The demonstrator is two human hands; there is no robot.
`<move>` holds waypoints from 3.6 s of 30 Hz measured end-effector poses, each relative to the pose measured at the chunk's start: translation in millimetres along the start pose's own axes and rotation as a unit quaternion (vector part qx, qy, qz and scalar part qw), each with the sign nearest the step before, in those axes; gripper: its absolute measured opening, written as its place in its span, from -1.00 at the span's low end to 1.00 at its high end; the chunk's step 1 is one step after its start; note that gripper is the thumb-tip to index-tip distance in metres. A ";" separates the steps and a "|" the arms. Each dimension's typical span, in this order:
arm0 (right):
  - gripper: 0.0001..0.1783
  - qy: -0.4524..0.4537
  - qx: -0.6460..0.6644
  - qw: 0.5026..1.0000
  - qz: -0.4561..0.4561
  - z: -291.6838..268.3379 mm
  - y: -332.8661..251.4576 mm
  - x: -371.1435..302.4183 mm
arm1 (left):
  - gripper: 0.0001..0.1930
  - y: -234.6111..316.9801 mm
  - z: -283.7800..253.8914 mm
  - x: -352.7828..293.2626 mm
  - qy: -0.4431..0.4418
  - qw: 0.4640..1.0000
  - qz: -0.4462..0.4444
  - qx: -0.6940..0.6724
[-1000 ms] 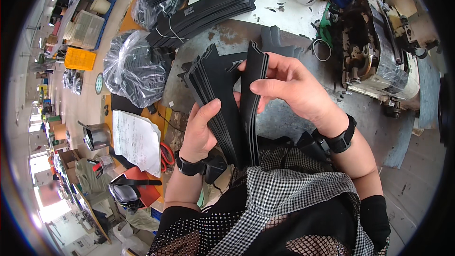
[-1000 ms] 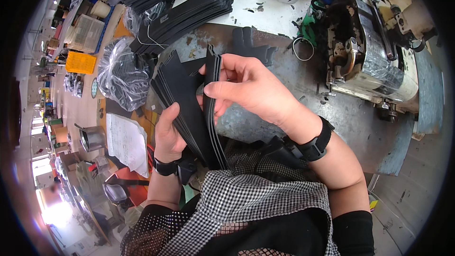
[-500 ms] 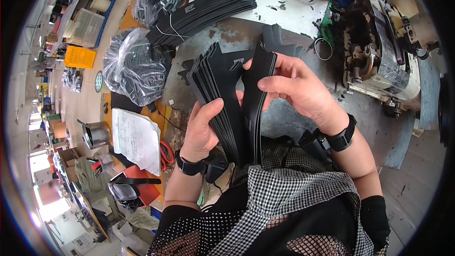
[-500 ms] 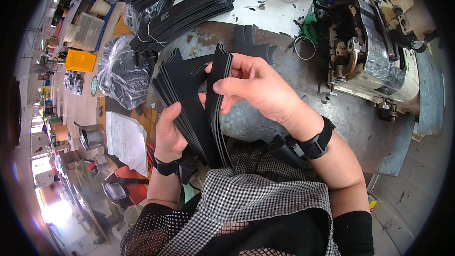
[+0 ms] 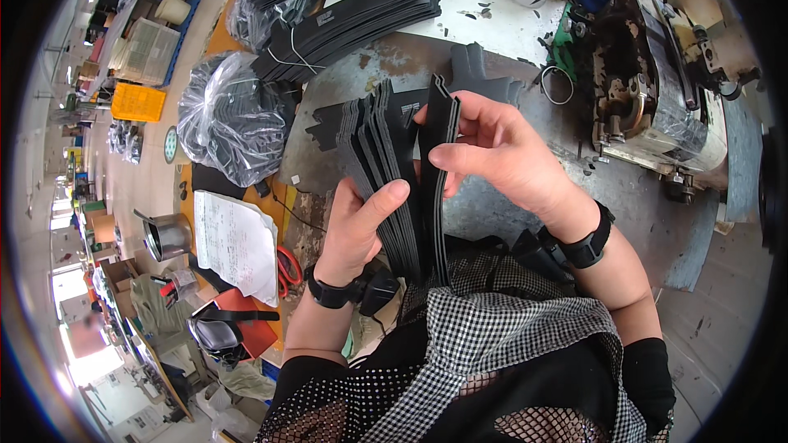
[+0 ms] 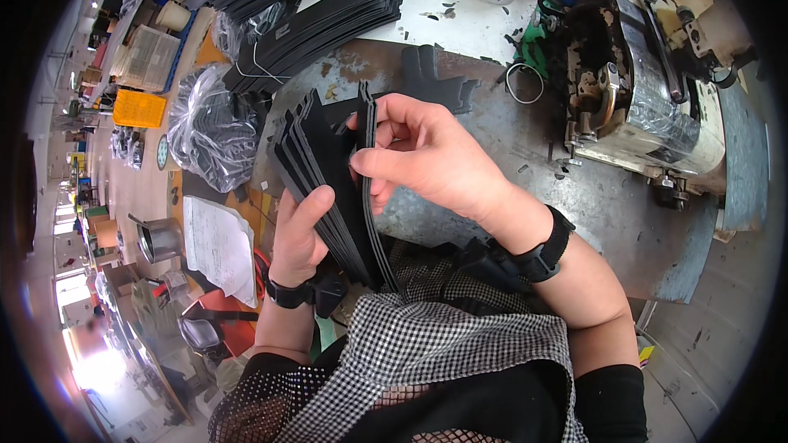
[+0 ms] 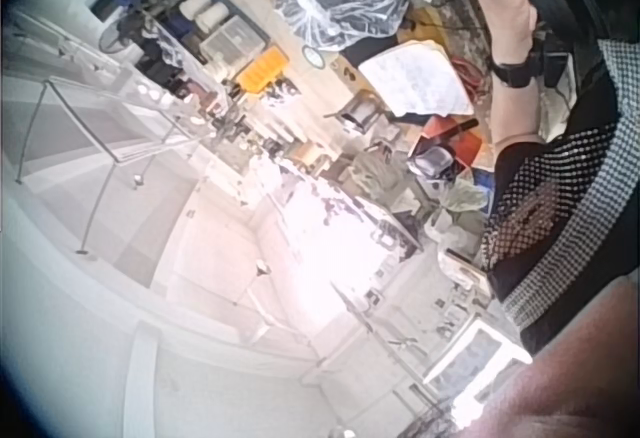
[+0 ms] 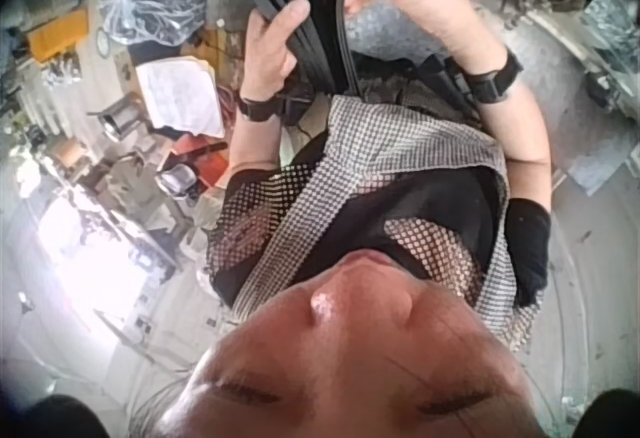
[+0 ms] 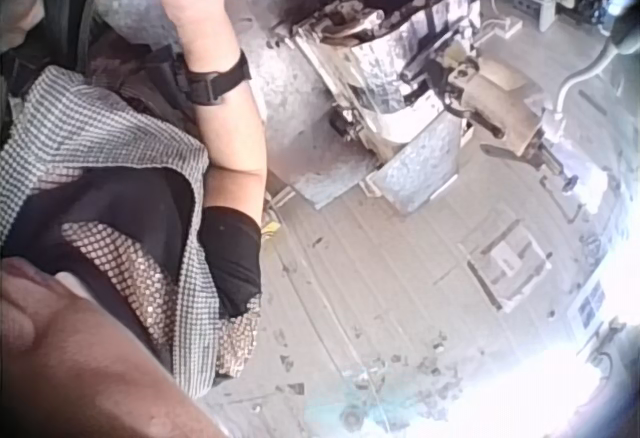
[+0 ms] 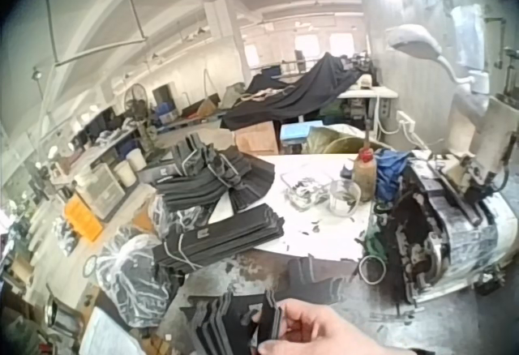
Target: Inspecting and stacking black shoe components on a workstation.
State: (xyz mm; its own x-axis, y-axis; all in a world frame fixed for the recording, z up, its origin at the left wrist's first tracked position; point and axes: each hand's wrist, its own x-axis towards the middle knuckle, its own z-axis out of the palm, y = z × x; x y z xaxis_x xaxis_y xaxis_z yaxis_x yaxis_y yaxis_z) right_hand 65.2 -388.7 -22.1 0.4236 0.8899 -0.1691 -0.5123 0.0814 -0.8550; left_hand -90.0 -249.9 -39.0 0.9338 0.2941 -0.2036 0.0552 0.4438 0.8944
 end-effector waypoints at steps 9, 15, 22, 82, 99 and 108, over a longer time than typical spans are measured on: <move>-0.49 -0.014 -0.013 1.000 -0.013 3.7 4.7 -0.9 | -0.61 -2.4 0.3 0.0 -0.015 0.998 -0.021 0.049; -0.48 -0.052 -0.064 0.996 -0.025 6.6 7.1 -12.0 | -0.55 8.7 -3.2 -10.2 -0.009 0.989 -0.058 0.133; -0.31 -0.097 -0.122 0.988 0.014 -6.3 -2.7 -46.5 | -0.47 24.8 -1.1 -23.2 -0.116 0.917 -0.032 0.382; -0.54 0.021 -0.688 0.723 -0.062 -64.3 -19.6 -70.9 | -0.49 41.9 -7.4 107.5 -0.121 0.697 0.193 0.681; -0.36 0.050 -0.671 0.721 -0.166 -56.5 -3.3 -64.0 | -0.59 67.8 -3.0 111.3 -0.118 0.750 0.123 0.639; -0.33 0.072 -0.718 0.670 -0.176 -58.8 4.1 -50.9 | -0.65 58.5 -8.5 113.8 -0.155 0.733 0.136 0.648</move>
State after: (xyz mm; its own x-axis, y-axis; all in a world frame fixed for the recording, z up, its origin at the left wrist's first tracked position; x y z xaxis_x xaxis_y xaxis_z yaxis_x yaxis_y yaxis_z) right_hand 85.5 -460.0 -45.8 0.4502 0.8680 0.2095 0.8405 -0.3328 -0.4276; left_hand 16.5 -183.3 -13.3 0.9970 -0.0726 -0.0279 -0.0451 -0.8322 0.5526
